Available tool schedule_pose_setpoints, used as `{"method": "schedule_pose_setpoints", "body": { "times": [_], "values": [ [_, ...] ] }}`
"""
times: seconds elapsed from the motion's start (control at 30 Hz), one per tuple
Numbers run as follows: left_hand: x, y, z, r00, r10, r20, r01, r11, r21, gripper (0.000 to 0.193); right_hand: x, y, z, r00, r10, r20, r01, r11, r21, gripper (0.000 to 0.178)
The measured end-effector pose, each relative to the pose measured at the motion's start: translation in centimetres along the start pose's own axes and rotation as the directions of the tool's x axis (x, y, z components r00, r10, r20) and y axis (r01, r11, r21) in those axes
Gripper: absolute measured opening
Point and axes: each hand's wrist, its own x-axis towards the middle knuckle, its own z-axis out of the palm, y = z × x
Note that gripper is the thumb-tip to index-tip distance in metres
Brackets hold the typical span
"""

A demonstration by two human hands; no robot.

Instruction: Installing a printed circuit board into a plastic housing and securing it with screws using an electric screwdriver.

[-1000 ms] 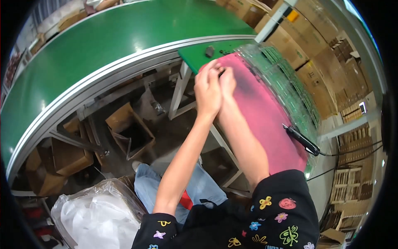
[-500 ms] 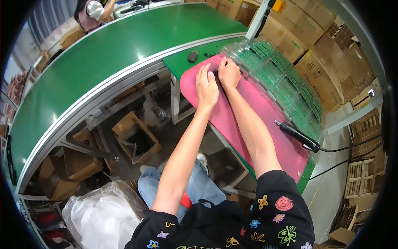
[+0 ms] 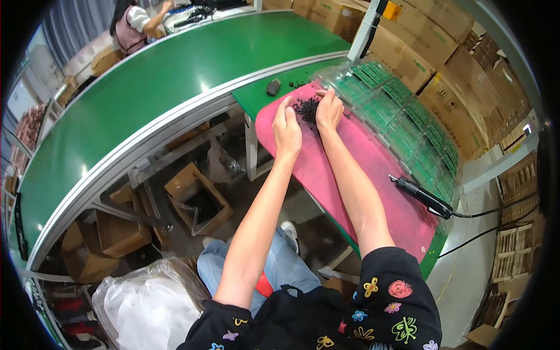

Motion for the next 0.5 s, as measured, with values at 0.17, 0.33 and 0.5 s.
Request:
{"method": "schedule_pose_setpoints", "body": {
  "times": [0.17, 0.33, 0.5],
  "values": [
    [-0.9, 0.3, 0.9, 0.998, 0.014, 0.064, -0.03, 0.965, 0.259, 0.04, 0.4, 1.1, -0.1, 0.998, -0.041, -0.048, 0.043, 0.998, 0.04, 0.045],
    [-2.2, -0.7, 3.1, 0.951, -0.058, 0.305, -0.202, 0.63, 0.75, 0.055, 0.6, 1.6, 0.3, 0.981, -0.049, -0.188, 0.077, 0.987, 0.142, 0.035],
    [0.2, -1.6, 5.2, 0.935, 0.196, 0.296, -0.321, 0.82, 0.474, 0.041, 3.2, 5.6, 0.6, 0.953, -0.289, -0.095, 0.287, 0.957, -0.031, 0.027]
  ]
}}
